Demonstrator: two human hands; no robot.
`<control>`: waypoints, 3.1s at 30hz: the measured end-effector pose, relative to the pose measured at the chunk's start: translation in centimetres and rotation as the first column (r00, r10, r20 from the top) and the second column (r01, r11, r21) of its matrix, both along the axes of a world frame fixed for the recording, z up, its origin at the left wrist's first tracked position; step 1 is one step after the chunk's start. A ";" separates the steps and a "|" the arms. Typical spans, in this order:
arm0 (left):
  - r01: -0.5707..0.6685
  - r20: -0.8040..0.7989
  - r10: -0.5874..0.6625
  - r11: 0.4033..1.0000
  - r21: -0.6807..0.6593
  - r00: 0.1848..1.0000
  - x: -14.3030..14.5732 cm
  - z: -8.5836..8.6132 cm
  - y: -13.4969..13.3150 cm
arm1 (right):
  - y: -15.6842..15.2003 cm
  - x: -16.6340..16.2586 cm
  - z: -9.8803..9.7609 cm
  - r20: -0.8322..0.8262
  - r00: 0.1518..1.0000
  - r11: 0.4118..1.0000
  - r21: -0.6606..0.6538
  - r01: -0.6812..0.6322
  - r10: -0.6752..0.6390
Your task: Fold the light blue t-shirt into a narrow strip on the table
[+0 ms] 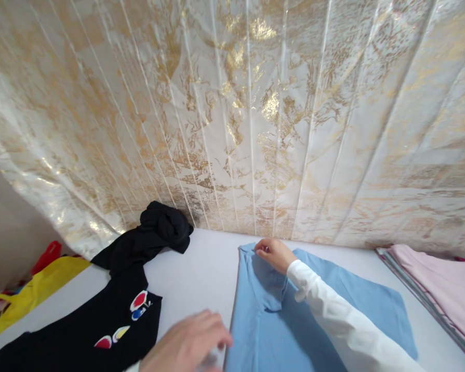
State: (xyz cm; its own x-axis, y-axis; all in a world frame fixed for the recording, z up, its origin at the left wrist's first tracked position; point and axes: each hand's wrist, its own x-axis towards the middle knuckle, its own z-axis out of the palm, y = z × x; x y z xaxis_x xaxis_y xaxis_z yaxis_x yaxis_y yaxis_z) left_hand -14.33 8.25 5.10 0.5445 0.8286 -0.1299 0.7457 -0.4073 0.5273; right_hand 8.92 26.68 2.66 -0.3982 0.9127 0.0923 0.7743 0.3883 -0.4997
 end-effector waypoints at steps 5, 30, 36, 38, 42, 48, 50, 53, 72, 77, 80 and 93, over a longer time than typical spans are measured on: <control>-0.204 0.048 0.198 0.941 0.271 0.979 1.4 0.3 14.0 | -2.4 2.8 -0.8 -0.005 0.998 0.992 0.106 0.066 -0.066; 0.066 0.131 -0.095 0.975 0.213 0.987 1.0 -3.6 23.1 | -2.7 3.0 -2.5 -0.150 0.972 0.977 0.083 0.196 -0.182; 0.045 0.079 -0.071 0.957 0.287 0.994 2.0 -3.4 23.0 | -2.8 3.1 -2.2 -0.105 0.982 0.977 0.130 0.169 -0.156; 0.040 0.058 -0.061 0.949 0.313 0.996 2.4 -3.2 22.7 | -3.6 2.5 -1.5 -0.070 0.991 0.975 0.185 0.126 -0.115; 0.050 0.020 -0.059 0.944 0.326 0.998 2.5 -2.8 22.3 | -6.0 0.3 -0.2 0.061 0.979 0.920 0.334 -0.206 0.197; -0.001 -0.041 0.015 0.943 0.333 0.999 1.5 -2.9 22.3 | -8.1 -1.7 -1.5 0.117 0.905 0.892 0.157 -0.424 0.409; -0.010 -0.051 0.030 0.939 0.343 0.998 1.5 -3.1 22.3 | -8.2 -1.6 -2.0 0.107 0.906 0.902 0.103 -0.420 0.409; -0.010 -0.038 0.026 0.931 0.366 0.999 2.0 -3.3 22.2 | -8.2 -1.5 -2.2 0.104 0.899 0.900 0.060 -0.432 0.425; 0.000 -0.035 0.021 0.850 0.526 0.999 2.7 -3.1 22.0 | -8.1 -1.3 -1.5 0.114 0.868 0.874 -0.007 -0.485 0.483; 0.011 0.000 -0.013 0.893 0.450 1.000 2.3 -3.1 22.0 | -8.1 -1.2 -1.7 0.080 0.876 0.877 0.031 -0.479 0.476; 0.037 0.006 -0.043 0.917 0.398 0.999 1.9 -2.8 22.0 | -7.4 -0.9 -1.2 0.051 0.913 0.907 0.101 -0.408 0.405; -0.079 -0.013 0.091 0.919 0.386 0.996 3.3 -3.4 21.5 | -3.3 3.3 -1.5 0.217 0.955 0.947 0.292 0.137 -0.205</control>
